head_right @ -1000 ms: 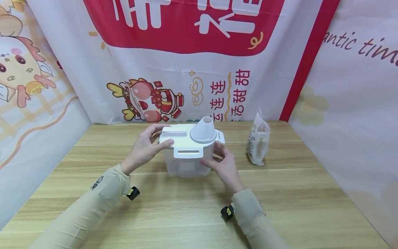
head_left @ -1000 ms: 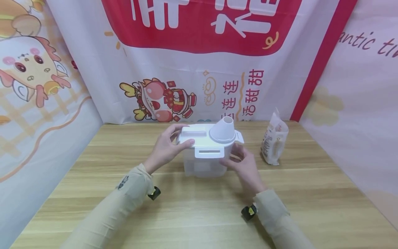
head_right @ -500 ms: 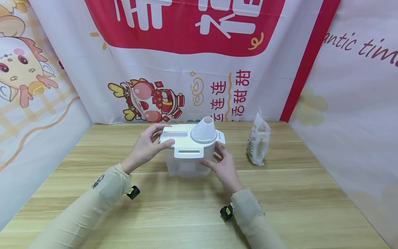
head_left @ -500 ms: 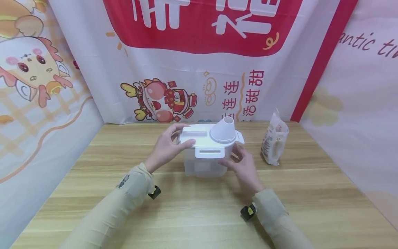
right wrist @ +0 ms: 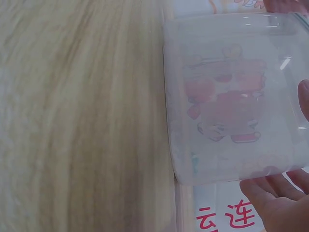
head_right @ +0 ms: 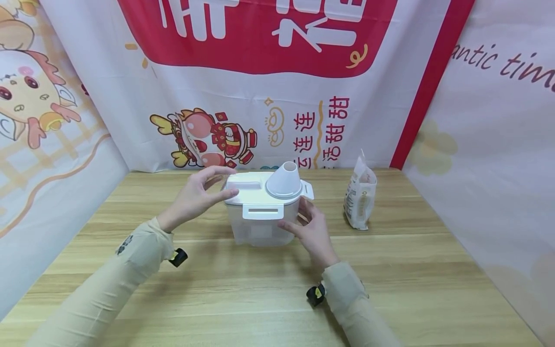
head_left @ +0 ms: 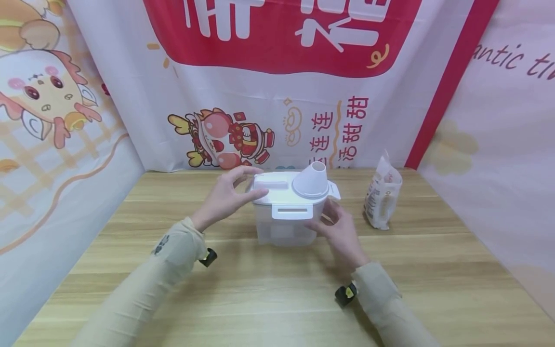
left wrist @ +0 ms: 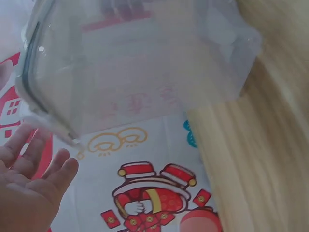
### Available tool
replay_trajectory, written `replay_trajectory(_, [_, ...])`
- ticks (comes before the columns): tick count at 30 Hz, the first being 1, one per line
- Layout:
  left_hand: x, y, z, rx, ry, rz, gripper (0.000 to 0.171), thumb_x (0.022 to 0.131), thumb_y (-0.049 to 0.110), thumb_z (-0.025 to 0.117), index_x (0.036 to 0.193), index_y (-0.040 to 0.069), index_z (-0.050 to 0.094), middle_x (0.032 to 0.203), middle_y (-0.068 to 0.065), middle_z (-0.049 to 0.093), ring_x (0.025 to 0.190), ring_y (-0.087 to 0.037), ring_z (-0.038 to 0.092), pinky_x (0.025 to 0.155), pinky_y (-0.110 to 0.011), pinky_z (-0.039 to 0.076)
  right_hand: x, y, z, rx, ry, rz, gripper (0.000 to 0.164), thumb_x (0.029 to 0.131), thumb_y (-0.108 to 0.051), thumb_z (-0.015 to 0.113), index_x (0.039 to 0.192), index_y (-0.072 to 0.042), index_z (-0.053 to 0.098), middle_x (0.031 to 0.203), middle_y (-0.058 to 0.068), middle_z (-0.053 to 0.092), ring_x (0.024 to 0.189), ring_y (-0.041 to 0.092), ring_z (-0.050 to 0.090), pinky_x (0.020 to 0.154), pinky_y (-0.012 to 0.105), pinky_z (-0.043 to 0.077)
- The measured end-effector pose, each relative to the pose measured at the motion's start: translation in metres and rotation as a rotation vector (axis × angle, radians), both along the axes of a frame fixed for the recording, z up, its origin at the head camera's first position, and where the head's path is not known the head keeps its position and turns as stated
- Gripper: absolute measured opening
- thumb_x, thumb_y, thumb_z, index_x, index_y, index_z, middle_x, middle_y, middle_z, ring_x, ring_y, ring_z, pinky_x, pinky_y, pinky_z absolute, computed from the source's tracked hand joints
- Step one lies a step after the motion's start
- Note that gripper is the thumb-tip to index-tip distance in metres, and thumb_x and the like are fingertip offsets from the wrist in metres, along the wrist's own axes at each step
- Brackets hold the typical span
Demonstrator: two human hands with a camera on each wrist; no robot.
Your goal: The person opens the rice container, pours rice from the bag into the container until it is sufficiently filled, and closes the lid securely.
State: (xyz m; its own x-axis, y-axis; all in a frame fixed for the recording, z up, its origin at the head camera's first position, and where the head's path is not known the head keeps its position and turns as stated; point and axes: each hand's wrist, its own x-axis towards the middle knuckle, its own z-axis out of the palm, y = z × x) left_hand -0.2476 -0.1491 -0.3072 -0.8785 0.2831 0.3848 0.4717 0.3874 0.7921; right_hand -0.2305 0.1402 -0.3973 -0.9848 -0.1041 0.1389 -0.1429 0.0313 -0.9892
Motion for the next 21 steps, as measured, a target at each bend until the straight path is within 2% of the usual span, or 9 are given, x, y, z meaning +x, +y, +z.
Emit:
replay_trajectory(5, [-0.002,-0.002,0.017,0.043,0.038,-0.029,0.048,0.084,0.038,0.079,0.123,0.014,0.065,0.122,0.001,0.064,0.116,-0.016,0.059,0.101,-0.036,0.047,0.0,0.002,0.002,-0.017,-0.02,0.012,0.091,0.068,-0.026,0.091,0.146,-0.014,0.045,0.143,0.002,0.05,0.128,0.019,0.047,0.104,0.035,0.043])
replay_trajectory(10, [-0.008,0.005,0.028,-0.025,0.007,-0.059,0.05,0.082,0.044,0.08,0.12,0.015,0.067,0.116,0.003,0.067,0.107,-0.016,0.063,0.092,-0.032,0.053,0.001,0.002,0.004,-0.041,-0.043,0.014,0.093,0.068,-0.025,0.091,0.147,-0.014,0.043,0.143,0.003,0.049,0.129,0.02,0.047,0.103,0.034,0.044])
replay_trajectory(15, [-0.014,0.013,0.03,-0.079,0.006,-0.085,0.047,0.079,0.043,0.082,0.118,0.019,0.068,0.115,0.002,0.068,0.105,-0.017,0.063,0.093,-0.035,0.052,0.002,0.003,0.004,-0.021,-0.058,0.011,0.096,0.067,-0.027,0.091,0.148,-0.015,0.041,0.145,0.003,0.048,0.13,0.019,0.046,0.104,0.034,0.043])
replay_trajectory(21, [-0.022,0.015,0.029,-0.096,0.044,-0.096,0.048,0.079,0.041,0.083,0.117,0.014,0.069,0.113,-0.001,0.069,0.106,-0.022,0.063,0.095,-0.039,0.051,0.001,0.002,0.003,-0.032,-0.046,0.019,0.094,0.067,-0.026,0.091,0.147,-0.014,0.043,0.144,0.002,0.049,0.129,0.019,0.047,0.104,0.032,0.043])
